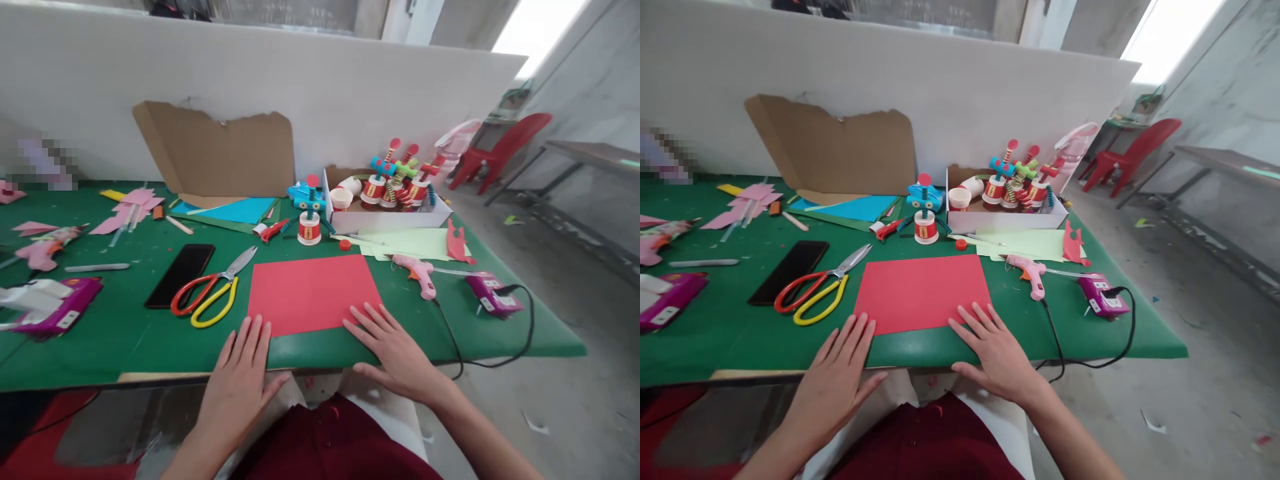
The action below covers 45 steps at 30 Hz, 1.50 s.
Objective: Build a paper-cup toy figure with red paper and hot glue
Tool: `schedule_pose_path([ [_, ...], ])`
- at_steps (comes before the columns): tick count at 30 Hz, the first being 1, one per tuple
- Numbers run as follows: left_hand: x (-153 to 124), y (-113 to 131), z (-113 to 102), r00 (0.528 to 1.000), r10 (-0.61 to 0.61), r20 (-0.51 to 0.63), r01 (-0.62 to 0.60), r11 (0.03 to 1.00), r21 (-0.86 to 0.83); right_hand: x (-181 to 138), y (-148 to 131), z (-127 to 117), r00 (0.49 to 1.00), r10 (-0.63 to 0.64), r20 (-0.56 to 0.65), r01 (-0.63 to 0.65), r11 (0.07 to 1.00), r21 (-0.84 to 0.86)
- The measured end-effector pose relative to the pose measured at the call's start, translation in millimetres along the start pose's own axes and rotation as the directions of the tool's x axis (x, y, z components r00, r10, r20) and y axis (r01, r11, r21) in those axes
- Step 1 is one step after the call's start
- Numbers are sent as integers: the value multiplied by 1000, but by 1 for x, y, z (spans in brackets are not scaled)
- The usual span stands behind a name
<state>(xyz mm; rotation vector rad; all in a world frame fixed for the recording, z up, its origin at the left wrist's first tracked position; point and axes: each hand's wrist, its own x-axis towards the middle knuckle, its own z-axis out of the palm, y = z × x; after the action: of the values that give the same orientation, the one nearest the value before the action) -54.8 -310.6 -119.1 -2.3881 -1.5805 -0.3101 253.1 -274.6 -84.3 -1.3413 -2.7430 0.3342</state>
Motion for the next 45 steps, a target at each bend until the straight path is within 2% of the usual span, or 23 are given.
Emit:
schedule_pose_path([
  [5,-12,-21,-5,1000,9,-14,-9,1000,21,-17,13,-6,999,48,-4,-48,999,-14],
  [8,-9,-23,-16,998,-11,-57,11,1000,11,-16,6,-15,994,104,-22,-104,995,5],
  [10,0,-13,-24,996,11,-84,-12,1000,-11,-7,-9,-19,993,104,-59,-102,994,31],
  [13,20,13,-25,989,134,-65,-137,989,-55,18,-39,-15,997,-3,-74,10,995,95],
  [16,36,34,-12,979,205,-7,-205,974,-98,39,-60,-1,999,-33,-33,37,990,138],
  [18,39,37,-1,978,210,20,-206,972,-117,44,-63,7,999,-26,-26,29,991,133],
  [22,29,24,9,986,166,13,-163,980,-116,31,-47,8,1000,-25,-16,26,996,84],
  [27,12,-3,2,991,129,19,-127,988,-82,5,-18,-1,996,83,18,-83,997,-9],
  [35,-3,-24,0,997,78,30,-77,996,-39,-18,7,3,992,110,-67,-115,990,-79],
  [39,0,-20,1,998,62,15,-61,997,-53,-14,2,-2,967,146,-207,-166,983,-84],
  [42,9,-11,0,993,111,44,-107,992,-72,5,-14,-5,970,41,-241,-56,997,-56],
  [45,23,0,-3,985,130,112,-117,987,-112,33,-34,-4,979,-106,-173,107,994,-6],
])
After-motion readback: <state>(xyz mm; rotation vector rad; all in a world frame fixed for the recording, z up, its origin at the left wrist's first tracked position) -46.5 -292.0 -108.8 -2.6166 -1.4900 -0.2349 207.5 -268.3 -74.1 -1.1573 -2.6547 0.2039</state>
